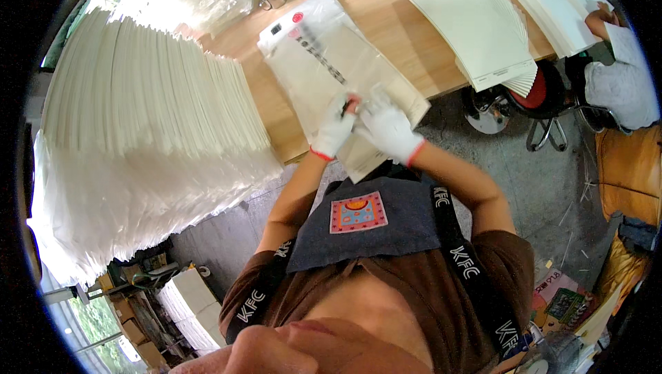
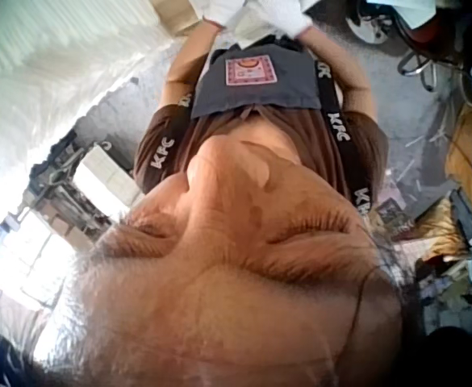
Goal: The person repeatedly picks up stacks of white papers and inserts them into clear plastic sleeves on a table. The person handles the papers and sleeves by hand, placing each filled sleeve onto a growing pile.
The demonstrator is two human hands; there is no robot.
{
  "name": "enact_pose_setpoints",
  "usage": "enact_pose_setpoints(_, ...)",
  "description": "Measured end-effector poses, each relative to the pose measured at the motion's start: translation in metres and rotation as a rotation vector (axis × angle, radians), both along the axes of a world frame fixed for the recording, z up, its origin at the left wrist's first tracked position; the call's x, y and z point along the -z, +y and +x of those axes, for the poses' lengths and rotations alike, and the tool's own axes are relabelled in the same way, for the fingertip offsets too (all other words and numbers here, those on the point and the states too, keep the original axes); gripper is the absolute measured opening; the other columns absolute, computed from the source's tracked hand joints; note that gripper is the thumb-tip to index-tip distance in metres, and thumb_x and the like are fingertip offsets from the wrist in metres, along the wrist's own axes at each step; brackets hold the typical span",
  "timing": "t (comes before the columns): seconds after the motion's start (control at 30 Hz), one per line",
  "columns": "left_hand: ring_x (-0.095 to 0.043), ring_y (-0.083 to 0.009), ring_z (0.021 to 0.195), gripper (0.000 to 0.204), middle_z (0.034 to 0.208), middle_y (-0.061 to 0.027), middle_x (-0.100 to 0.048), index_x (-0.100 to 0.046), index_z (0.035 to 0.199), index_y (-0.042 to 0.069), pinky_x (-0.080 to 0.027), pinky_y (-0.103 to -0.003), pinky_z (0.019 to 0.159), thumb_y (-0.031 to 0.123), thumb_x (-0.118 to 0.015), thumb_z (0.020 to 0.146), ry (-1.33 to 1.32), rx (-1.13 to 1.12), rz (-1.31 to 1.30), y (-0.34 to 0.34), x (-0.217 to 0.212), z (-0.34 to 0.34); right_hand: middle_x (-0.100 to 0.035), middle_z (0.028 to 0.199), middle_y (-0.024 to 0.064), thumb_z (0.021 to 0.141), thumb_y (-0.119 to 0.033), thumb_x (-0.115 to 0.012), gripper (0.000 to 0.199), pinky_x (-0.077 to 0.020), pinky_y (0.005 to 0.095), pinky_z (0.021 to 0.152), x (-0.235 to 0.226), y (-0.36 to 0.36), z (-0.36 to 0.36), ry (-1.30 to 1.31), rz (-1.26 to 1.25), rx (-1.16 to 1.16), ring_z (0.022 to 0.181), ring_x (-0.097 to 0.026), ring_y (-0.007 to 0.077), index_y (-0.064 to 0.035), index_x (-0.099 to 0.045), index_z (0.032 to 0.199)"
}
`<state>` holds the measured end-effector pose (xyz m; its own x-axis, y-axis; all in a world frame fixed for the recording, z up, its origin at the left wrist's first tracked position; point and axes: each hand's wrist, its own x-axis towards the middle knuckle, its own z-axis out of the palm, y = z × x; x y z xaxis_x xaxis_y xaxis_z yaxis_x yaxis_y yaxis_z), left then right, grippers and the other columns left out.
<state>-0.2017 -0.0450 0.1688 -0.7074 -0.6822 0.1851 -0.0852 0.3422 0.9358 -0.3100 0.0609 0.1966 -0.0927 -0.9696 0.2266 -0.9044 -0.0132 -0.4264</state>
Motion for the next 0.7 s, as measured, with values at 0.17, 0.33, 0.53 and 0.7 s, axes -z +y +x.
enact_pose_setpoints(0.17, -0.057, -0.0261, 0.067, 0.021, 0.076, -0.0079, -0.06, -0.062, 0.091, 0.01, -0.047, -0.038, 0.061, 0.005, -0.063, 0.071, -0.12, 0.083, -0.407, 0.048, 0.007, 0.037, -0.061, 0.099, 0.0143, 0.081, -0.018, -0.054, 0.024, -0.0484, 0.0438, 0.077, 0.033, 0.006, -0.03, 0.229, -0.292, 0.447, 0.097, -0.059, 0.0314, -0.0084, -0.056, 0.103)
enact_pose_setpoints(0.33, -0.054, -0.0282, 0.068, 0.014, 0.073, -0.0108, -0.054, -0.054, 0.077, 0.008, -0.044, -0.038, 0.061, 0.007, -0.067, 0.07, -0.417, -0.476, -0.589, -0.002, 0.055, 0.098, -0.064, 0.074, 0.0133, 0.081, -0.019, -0.05, 0.018, -0.0493, 0.0441, 0.052, 0.027, -0.001, -0.057, 0.306, 0.37, 0.326, 0.066, -0.065, 0.032, -0.006, -0.056, 0.093)
enact_pose_setpoints(0.53, -0.05, -0.0199, 0.052, 0.021, 0.061, -0.0073, -0.051, -0.049, 0.071, 0.007, -0.041, -0.033, 0.051, 0.011, -0.07, 0.075, -0.301, -0.679, -0.253, 0.06, 0.03, 0.14, -0.065, 0.066, 0.0127, 0.08, -0.025, -0.051, 0.021, -0.0493, 0.0415, 0.045, 0.0, 0.063, -0.021, 0.378, 0.452, 0.089, 0.058, -0.066, 0.0284, -0.0063, -0.061, 0.077)
enact_pose_setpoints(0.7, -0.051, -0.0176, 0.051, 0.017, 0.06, -0.0065, -0.052, -0.052, 0.069, 0.008, -0.042, -0.03, 0.048, 0.009, -0.068, 0.073, -0.332, -0.466, -0.116, 0.116, 0.022, 0.178, -0.062, 0.059, 0.0096, 0.083, -0.038, -0.05, 0.032, -0.0483, 0.0417, 0.044, 0.059, 0.145, -0.016, 0.13, 0.551, 0.049, 0.05, -0.063, 0.027, -0.0081, -0.062, 0.08)
